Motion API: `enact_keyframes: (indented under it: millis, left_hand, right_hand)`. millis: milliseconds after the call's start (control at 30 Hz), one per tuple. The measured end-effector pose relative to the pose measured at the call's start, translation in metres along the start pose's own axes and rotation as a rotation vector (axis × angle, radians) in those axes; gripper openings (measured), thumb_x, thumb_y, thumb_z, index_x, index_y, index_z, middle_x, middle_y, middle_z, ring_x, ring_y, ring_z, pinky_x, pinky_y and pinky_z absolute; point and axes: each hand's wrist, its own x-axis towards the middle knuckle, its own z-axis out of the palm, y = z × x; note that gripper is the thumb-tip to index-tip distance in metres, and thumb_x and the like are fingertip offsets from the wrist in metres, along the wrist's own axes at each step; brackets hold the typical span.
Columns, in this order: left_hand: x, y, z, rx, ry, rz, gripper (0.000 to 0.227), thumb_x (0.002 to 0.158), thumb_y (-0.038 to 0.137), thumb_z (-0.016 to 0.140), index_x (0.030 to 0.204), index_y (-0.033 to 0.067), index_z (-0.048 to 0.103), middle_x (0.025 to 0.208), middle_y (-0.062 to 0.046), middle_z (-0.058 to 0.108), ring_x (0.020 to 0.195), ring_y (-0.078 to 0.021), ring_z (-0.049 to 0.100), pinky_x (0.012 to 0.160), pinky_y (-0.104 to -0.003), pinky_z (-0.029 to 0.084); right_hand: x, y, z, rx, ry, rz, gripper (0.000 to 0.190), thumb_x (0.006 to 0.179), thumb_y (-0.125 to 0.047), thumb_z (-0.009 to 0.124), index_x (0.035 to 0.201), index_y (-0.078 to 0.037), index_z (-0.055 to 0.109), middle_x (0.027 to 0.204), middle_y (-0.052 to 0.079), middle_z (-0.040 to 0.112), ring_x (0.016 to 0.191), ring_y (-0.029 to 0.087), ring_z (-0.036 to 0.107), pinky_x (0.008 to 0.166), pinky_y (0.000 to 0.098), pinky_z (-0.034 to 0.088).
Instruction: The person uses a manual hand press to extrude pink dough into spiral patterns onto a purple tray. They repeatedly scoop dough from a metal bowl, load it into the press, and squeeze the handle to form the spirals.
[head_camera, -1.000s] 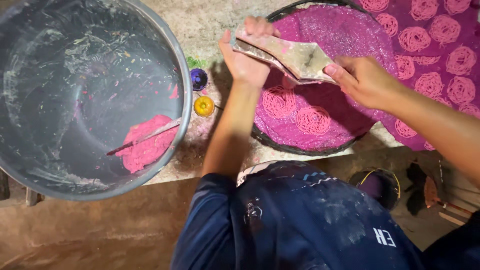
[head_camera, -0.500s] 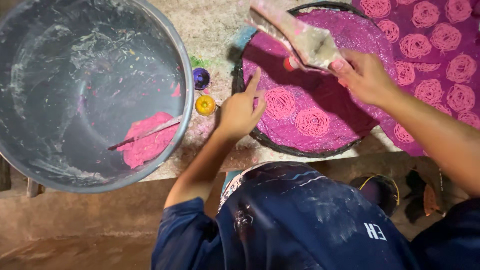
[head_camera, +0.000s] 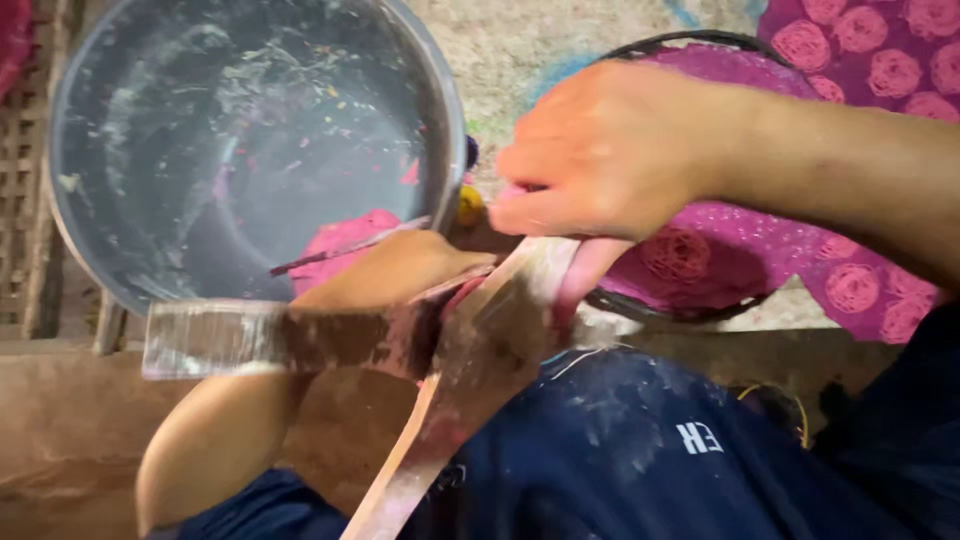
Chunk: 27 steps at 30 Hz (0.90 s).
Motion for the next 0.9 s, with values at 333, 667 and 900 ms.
enact_keyframes:
  millis: [333,667,900]
  left_hand:
    - [-0.110,-0.239,-0.036,-0.570,-0.807,-0.403,0.042,0.069,0.027,0.083,0.105,0.0101,0.069,0.083,-0.009,0.074,0.068,-0.0240,0.066,0.064,-0.033,0.055]
    - [-0.202,-0.346,0.029,-1.902,-0.806,-0.812,0.059,0.079,0.046,0.067,0.122,0.0060,0.064,0.121,-0.004,0.070,0.111,-0.0183,0.067,0.090,-0.038,0.057]
    - [-0.200,-0.333,0.033,-1.160,-0.001,-0.727,0.030,0.096,0.011,0.069,0.123,-0.0007,0.062,0.103,-0.010,0.067,0.092,-0.0198,0.063,0.081,-0.037,0.053]
  right_hand:
    - [0.051,0.007,0.073,0.754,-0.151,0.213,0.033,0.099,-0.035,0.061,0.090,-0.004,0.058,0.074,0.014,0.060,0.069,0.035,0.064,0.060,0.0430,0.045]
    - [0.122,0.072,0.062,-0.816,-0.093,-0.219,0.012,0.088,-0.017,0.073,0.100,-0.016,0.071,0.102,-0.002,0.070,0.092,0.017,0.067,0.076,0.0325,0.049]
    - [0.162,0.075,0.195,-0.307,-0.130,0.598,0.059,0.092,-0.038,0.069,0.137,-0.002,0.056,0.116,0.020,0.066,0.109,0.039,0.065,0.092,0.0478,0.054]
